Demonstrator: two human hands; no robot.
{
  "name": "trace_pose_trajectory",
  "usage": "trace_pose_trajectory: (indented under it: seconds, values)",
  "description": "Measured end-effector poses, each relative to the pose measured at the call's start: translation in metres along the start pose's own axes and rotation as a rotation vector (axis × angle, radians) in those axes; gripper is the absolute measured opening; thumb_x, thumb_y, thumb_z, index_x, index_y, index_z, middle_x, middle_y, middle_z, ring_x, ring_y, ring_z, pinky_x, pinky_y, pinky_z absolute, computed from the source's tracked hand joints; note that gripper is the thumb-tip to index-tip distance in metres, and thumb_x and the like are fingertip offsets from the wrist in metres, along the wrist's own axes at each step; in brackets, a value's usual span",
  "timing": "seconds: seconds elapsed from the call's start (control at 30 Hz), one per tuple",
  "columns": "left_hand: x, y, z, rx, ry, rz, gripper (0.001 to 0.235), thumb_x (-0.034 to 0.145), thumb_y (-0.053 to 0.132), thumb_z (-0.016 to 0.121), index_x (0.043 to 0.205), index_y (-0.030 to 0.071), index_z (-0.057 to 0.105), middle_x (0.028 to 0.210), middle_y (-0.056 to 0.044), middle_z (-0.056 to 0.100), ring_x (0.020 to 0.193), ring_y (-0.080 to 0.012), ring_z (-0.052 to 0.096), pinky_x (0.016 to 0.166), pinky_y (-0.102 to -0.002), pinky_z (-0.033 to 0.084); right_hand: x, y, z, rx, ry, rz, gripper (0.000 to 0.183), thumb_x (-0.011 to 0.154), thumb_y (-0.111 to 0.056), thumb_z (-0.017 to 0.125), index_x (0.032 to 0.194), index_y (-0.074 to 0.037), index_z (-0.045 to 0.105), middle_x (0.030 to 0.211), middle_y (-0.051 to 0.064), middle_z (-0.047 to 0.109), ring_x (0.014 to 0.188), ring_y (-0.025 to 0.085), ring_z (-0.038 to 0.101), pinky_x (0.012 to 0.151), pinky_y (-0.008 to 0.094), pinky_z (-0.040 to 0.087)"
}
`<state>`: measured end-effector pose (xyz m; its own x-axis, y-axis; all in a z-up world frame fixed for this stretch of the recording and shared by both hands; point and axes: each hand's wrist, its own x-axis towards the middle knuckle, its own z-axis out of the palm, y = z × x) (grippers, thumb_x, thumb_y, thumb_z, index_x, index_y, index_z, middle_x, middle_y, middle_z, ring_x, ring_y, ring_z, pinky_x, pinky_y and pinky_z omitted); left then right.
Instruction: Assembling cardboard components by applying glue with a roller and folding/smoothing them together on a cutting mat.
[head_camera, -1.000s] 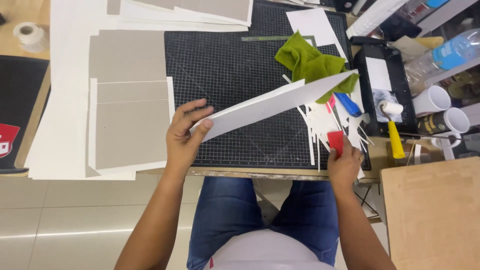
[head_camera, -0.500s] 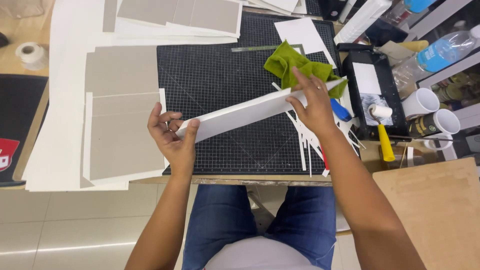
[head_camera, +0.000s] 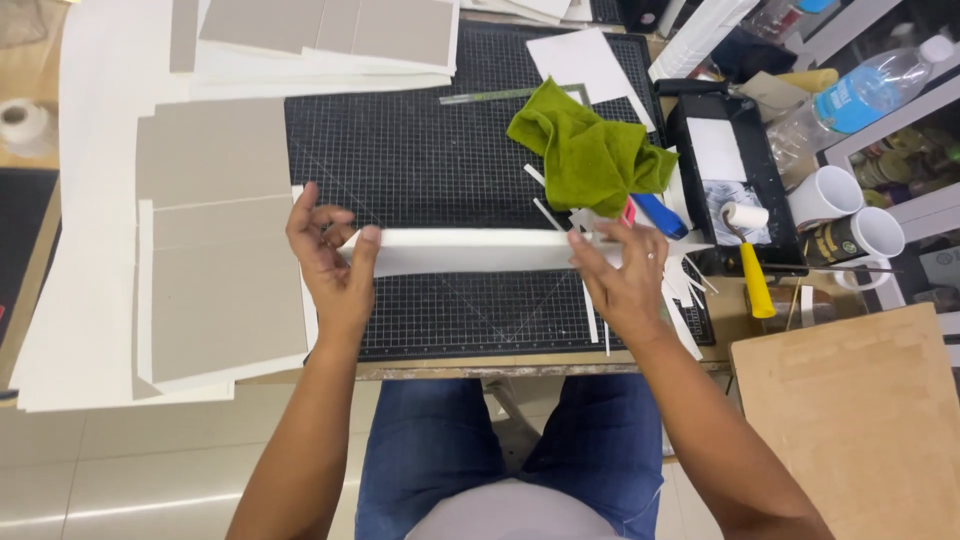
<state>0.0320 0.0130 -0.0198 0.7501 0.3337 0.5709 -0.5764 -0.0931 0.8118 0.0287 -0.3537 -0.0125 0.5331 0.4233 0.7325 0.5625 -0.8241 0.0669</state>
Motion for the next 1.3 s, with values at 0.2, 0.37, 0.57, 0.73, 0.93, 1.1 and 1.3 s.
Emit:
trace_pose_trajectory:
  seconds: [0.2, 0.37, 0.57, 0.73, 0.93, 1.1, 1.3]
  values:
    - [-0.012, 0.001, -0.004, 0.100, -0.025, 0.018, 0.068, 0.104, 0.010, 0.063, 0.160, 0.010, 0.025, 0.115, -0.010, 0.045, 0.079, -0.0181, 0.056, 0.073, -0.035, 0.054, 0.001, -0.018, 0.001, 0.055, 0.094, 0.128, 0.032, 0.097, -0.033, 0.075, 0.127, -0.042, 0.077, 0.099, -0.004, 0.061, 0.092, 0.018, 0.050, 0.101, 0.047, 0.036]
    - [-0.016, 0.024, -0.006, 0.185, -0.035, -0.007, 0.065, 0.106, 0.010, 0.060, 0.160, 0.006, 0.025, 0.118, -0.014, 0.042, 0.085, -0.0242, 0.057, 0.077, -0.042, 0.055, 0.002, -0.029, -0.003, 0.075, 0.138, 0.174, 0.025, 0.096, -0.030, 0.077, 0.119, -0.040, 0.081, 0.094, -0.007, 0.060, 0.089, 0.015, 0.047, 0.101, 0.042, 0.034]
    - [-0.005, 0.078, 0.045, 0.513, -0.057, 0.479, 0.033, 0.092, 0.020, 0.082, 0.121, 0.012, 0.067, 0.134, -0.010, 0.048, 0.128, -0.0384, 0.045, 0.115, -0.056, 0.031, 0.013, -0.033, -0.008, 0.119, 0.180, 0.177, 0.026, 0.096, -0.022, 0.079, 0.118, -0.034, 0.082, 0.096, -0.003, 0.064, 0.089, 0.018, 0.052, 0.102, 0.043, 0.035]
    - [-0.015, 0.068, 0.123, 0.453, -0.287, 0.684, 0.011, 0.081, 0.031, 0.088, 0.088, 0.025, 0.083, 0.132, 0.004, 0.070, 0.134, -0.0278, 0.051, 0.121, -0.055, 0.023, 0.011, -0.036, -0.009, 0.124, 0.168, 0.201, 0.026, 0.095, -0.018, 0.080, 0.118, -0.029, 0.082, 0.104, 0.001, 0.067, 0.096, 0.022, 0.057, 0.101, 0.049, 0.035]
    - [-0.016, 0.061, 0.131, 0.511, -0.355, 0.690, 0.012, 0.085, 0.031, 0.086, 0.092, 0.021, 0.084, 0.132, 0.005, 0.071, 0.133, -0.0290, 0.053, 0.118, -0.058, 0.032, 0.011, -0.041, -0.011, 0.188, 0.195, 0.236, 0.031, 0.092, -0.017, 0.081, 0.122, -0.026, 0.080, 0.111, 0.003, 0.070, 0.091, 0.020, 0.058, 0.104, 0.047, 0.034]
    - [-0.011, 0.077, 0.130, 0.531, -0.446, 0.568, 0.013, 0.084, 0.028, 0.084, 0.091, 0.017, 0.085, 0.145, 0.004, 0.064, 0.148, -0.0374, 0.035, 0.122, -0.062, 0.027, 0.013, -0.045, -0.013, 0.229, 0.214, 0.255, 0.032, 0.091, -0.017, 0.081, 0.121, -0.028, 0.080, 0.123, 0.007, 0.067, 0.094, 0.023, 0.061, 0.106, 0.051, 0.033]
    - [-0.005, 0.073, 0.133, 0.573, -0.557, 0.416, 0.014, 0.083, 0.034, 0.084, 0.086, 0.021, 0.085, 0.152, 0.001, 0.057, 0.153, -0.0458, 0.023, 0.122, -0.065, 0.023, 0.024, -0.041, -0.015, 0.240, 0.167, 0.245, 0.015, 0.095, -0.020, 0.078, 0.109, -0.024, 0.082, 0.119, 0.003, 0.065, 0.098, 0.021, 0.061, 0.104, 0.049, 0.035]
